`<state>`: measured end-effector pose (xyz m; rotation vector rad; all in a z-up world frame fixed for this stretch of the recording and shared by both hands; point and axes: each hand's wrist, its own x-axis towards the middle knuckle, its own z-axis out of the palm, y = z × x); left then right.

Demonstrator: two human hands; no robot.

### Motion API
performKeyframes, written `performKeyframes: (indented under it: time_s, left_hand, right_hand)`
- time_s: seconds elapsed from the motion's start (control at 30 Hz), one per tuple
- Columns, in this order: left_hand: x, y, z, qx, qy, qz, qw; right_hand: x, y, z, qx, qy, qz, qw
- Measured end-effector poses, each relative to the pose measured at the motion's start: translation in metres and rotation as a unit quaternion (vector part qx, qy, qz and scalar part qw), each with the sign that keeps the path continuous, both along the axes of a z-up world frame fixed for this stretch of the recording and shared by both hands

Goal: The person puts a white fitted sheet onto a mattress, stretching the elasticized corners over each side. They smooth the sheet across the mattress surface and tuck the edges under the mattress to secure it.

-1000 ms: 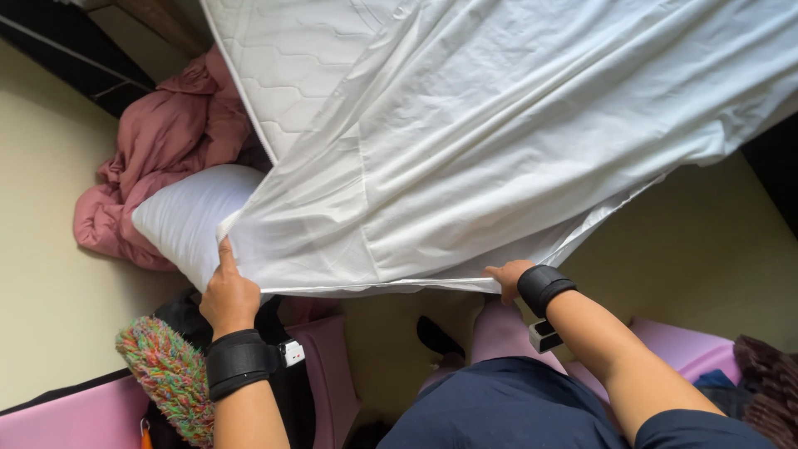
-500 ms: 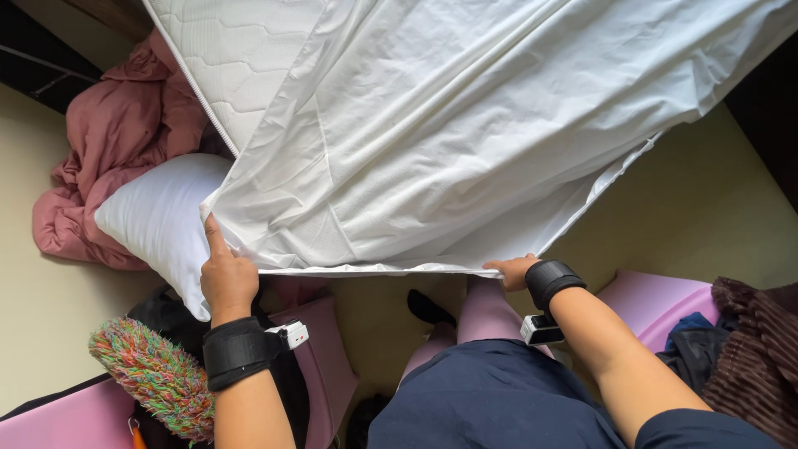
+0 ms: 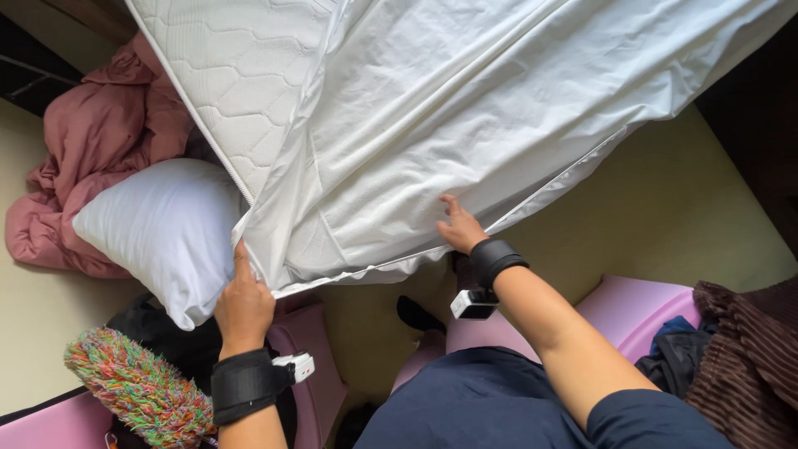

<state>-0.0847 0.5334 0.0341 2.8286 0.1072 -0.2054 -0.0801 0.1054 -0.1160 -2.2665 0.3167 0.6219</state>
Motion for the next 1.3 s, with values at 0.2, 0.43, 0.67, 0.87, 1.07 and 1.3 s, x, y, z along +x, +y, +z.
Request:
performKeyframes:
  time_s: [0.2,0.43,0.67,0.87,1.07,1.3]
  left_hand:
    - [-0.036,0.020,0.011,0.070,0.025,0.056,0.996]
    - [-0.054,0.035,-0.043,0.052,0.003,0.036,0.998]
    - [-0.050,0.057,-0.091,0.060,0.086,0.097,0.990]
    - [-0.013,0.072,-0.078,0.047,0.069,0.160,0.984]
    - [-0.005,0.102,-0.067,0.087,0.039,0.178,0.979]
    - [-0.018,0.109,-0.068,0.108,0.070,0.175,0.976]
  right_hand:
    - [0.012,0.048,-0.018,-0.175,-0.063,0.096,0.978]
    - [0.030,0.023,-0.009,-0.218,-0.211,0.195,0.933]
    - [0.114,0.029,0.138,-0.182,-0.359,0.212,0.891]
    - [0.184,0.018,0.254,-0.121,-0.512,0.158,0.836]
    - [0.169,0.046,0.206,-0.108,-0.338,0.220,0.909]
    - [0.059,0.076,0.096,-0.183,-0.097,0.445,0.871]
